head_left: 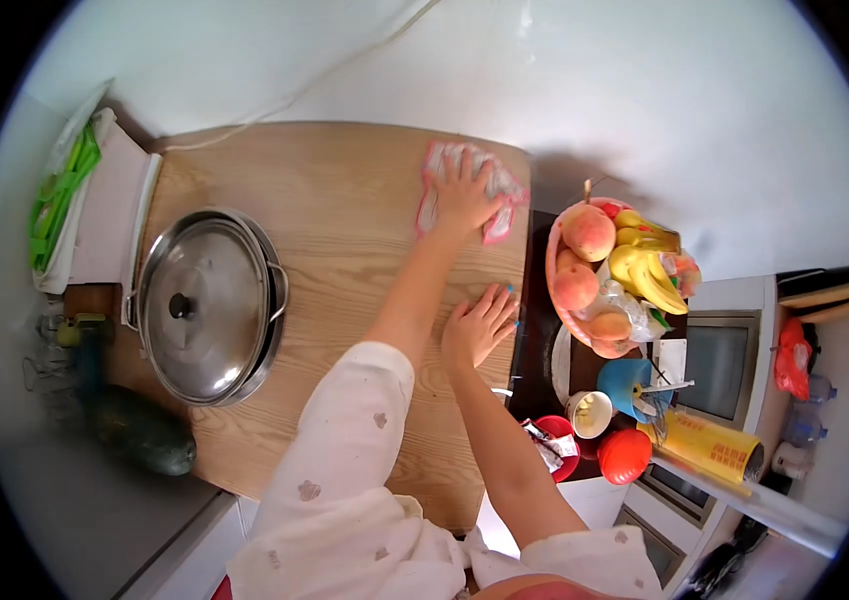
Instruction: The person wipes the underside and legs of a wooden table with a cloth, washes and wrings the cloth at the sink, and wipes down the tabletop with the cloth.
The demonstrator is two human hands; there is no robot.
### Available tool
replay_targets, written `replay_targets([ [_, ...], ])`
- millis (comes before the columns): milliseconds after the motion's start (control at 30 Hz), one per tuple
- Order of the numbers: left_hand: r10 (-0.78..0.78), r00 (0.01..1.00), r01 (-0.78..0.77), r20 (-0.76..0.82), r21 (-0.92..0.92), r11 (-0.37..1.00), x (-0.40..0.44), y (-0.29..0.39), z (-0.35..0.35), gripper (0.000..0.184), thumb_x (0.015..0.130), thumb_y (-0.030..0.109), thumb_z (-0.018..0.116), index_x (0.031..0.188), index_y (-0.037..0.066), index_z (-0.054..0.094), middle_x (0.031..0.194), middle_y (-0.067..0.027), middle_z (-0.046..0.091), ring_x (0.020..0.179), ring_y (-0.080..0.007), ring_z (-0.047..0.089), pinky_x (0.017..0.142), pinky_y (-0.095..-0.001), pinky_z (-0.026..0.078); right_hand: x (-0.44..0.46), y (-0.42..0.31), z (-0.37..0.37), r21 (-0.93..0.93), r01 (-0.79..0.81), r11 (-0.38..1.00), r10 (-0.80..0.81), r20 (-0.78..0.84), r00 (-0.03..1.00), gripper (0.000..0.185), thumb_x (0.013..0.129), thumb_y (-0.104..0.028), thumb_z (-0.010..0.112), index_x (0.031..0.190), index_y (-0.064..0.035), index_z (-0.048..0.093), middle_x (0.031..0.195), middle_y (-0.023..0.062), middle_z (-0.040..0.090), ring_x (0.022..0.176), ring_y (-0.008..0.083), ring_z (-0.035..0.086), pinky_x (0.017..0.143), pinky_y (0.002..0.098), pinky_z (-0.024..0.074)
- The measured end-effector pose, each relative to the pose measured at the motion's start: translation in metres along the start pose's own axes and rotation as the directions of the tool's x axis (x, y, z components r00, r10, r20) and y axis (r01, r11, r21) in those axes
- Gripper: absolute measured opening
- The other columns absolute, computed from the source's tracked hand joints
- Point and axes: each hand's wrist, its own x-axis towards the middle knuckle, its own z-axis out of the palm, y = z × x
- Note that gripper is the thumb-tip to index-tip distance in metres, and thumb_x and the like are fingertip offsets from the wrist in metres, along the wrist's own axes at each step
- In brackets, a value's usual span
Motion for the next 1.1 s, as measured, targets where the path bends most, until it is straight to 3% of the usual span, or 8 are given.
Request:
replay_targets([
  [267,0.111,0.993,-0.112,0.042,0.022,0.993,0.034,-0.024,0.012,0.064,0.075,0.060,0.039,0.130,0.028,0.030,0.140,-0.0096,0.015,0.126,-0.0387,0.013,0.090,-0.0675,0.009,0.001,-0.002,0.009,-0.110,0.046,0.993,-0.051,-0.042,0.998,0.054,0.078,-0.025,0.047,0.127,-0.0062,0.032,0.133,0.0127,0.030,0.124,0.0325,0.025,0.099,0.0496,0.0202],
  [333,0.314,0.946,-0.315,0.076,0.007,0.949,0.036,-0.044,0.013,0.060,0.078,0.059,0.035,0.130,0.029,0.029,0.140,-0.0058,0.016,0.127,-0.0348,0.014,0.092,-0.0651,0.010,0.000,0.001,0.009,-0.105,0.052,0.993,-0.058,-0.062,0.996,0.053,0.079,-0.024,0.046,0.127,-0.0064,0.033,0.132,0.0127,0.031,0.123,0.0328,0.026,0.099,0.0491,0.0203],
  [567,0.610,0.791,-0.612,0.053,0.077,0.787,0.047,-0.222,-0.048,0.049,0.084,0.045,0.037,0.128,0.024,0.033,0.134,-0.0022,0.030,0.123,-0.0219,0.028,0.101,-0.0456,0.019,-0.001,0.000,0.009,-0.147,0.076,0.986,-0.087,-0.074,0.993,0.052,0.079,-0.023,0.046,0.127,-0.0066,0.033,0.132,0.0117,0.031,0.123,0.0317,0.025,0.099,0.0475,0.0207],
  [633,0.617,0.785,-0.608,0.062,0.274,0.746,0.040,-0.280,-0.076,0.048,0.085,0.042,0.038,0.128,0.022,0.034,0.133,-0.0019,0.032,0.122,-0.0208,0.029,0.102,-0.0394,0.021,-0.001,0.000,0.009,-0.153,0.084,0.985,-0.096,-0.071,0.993,0.053,0.079,-0.023,0.046,0.127,-0.0068,0.033,0.132,0.0117,0.032,0.124,0.0309,0.025,0.099,0.0473,0.0210],
  [700,0.584,0.805,-0.575,0.106,0.385,0.723,0.040,-0.351,-0.082,0.052,0.084,0.043,0.038,0.131,0.023,0.028,0.135,-0.0031,0.029,0.123,-0.0244,0.027,0.102,-0.0441,0.018,-0.001,0.001,0.009,-0.153,0.093,0.984,-0.105,-0.076,0.992,0.053,0.079,-0.023,0.046,0.127,-0.0074,0.032,0.132,0.0116,0.032,0.123,0.0305,0.025,0.099,0.0471,0.0211],
  [800,0.242,0.938,-0.332,0.248,0.442,0.833,0.018,-0.420,-0.122,0.055,0.085,0.046,0.034,0.134,0.027,0.017,0.140,-0.0004,0.017,0.128,-0.0296,0.014,0.104,-0.0451,0.012,-0.001,0.003,0.010,-0.156,0.084,0.984,-0.095,-0.068,0.993,0.052,0.079,-0.022,0.046,0.128,-0.0081,0.032,0.132,0.0114,0.031,0.123,0.0303,0.026,0.099,0.0464,0.0211],
  [967,-0.105,0.974,-0.021,0.199,0.547,0.837,-0.014,-0.554,-0.144,0.057,0.085,0.048,0.033,0.135,0.029,0.014,0.141,-0.0013,0.014,0.129,-0.0290,0.010,0.102,-0.0477,0.014,0.000,0.003,0.009,-0.142,0.107,0.984,-0.118,-0.064,0.991,0.051,0.080,-0.021,0.046,0.128,-0.0099,0.032,0.133,0.0105,0.030,0.124,0.0300,0.025,0.100,0.0452,0.0205],
  [1100,-0.136,0.981,0.047,0.140,0.509,0.860,-0.036,-0.585,-0.156,0.058,0.084,0.049,0.033,0.135,0.026,0.017,0.140,-0.0040,0.016,0.129,-0.0293,0.013,0.102,-0.0454,0.016,-0.001,0.002,0.009,-0.140,0.089,0.986,-0.095,-0.038,0.995,0.051,0.081,-0.021,0.045,0.128,-0.0108,0.031,0.133,0.0090,0.030,0.124,0.0290,0.024,0.100,0.0452,0.0204],
])
